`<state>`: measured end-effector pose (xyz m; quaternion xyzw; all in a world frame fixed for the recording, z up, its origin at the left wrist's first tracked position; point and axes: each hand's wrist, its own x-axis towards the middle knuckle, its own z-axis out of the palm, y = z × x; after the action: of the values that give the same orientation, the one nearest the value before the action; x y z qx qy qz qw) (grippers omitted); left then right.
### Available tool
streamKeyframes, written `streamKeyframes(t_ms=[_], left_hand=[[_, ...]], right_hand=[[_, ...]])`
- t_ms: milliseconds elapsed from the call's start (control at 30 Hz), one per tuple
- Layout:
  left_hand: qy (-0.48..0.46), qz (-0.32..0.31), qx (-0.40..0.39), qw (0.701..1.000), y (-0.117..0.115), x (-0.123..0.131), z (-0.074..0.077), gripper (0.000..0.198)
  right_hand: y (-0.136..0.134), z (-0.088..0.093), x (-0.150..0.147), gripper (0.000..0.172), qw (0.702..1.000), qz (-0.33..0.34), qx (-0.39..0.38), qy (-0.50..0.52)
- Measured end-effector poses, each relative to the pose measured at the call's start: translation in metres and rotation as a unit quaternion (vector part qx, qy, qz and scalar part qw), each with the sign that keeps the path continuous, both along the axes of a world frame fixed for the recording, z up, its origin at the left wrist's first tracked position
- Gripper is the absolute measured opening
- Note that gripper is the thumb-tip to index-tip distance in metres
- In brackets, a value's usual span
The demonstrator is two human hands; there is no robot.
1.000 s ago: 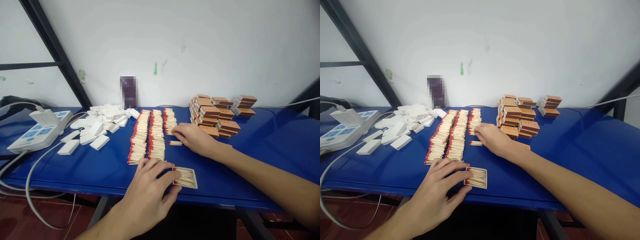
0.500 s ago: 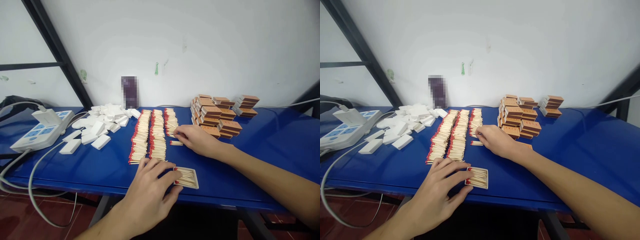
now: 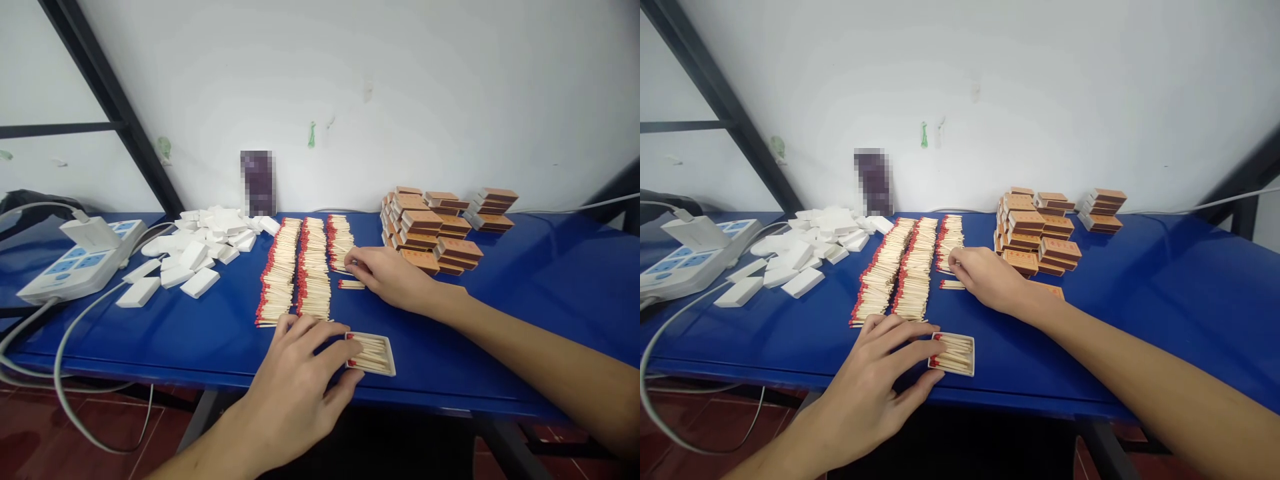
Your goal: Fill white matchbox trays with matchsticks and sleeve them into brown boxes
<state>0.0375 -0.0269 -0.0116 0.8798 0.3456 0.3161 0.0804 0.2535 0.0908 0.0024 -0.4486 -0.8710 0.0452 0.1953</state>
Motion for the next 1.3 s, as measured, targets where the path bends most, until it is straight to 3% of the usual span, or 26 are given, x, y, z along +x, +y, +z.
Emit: streamKeyframes(t_ms=[700,1300], left_hand=[[0.0,0.0,0.006,1.0,0.0004,0.0003,0.0011,0.012],[0.001,0.001,0.012,1.0,0.001,0.0006,0.0003,0.013]], right_hand=[[0.0013,-0.0004,-0.0011,0.025,1.0,-0.002,-0.01,0.007],[0.0002,0.0011,0.0036,0.032,0.998,0.01,0.023,-0.056]])
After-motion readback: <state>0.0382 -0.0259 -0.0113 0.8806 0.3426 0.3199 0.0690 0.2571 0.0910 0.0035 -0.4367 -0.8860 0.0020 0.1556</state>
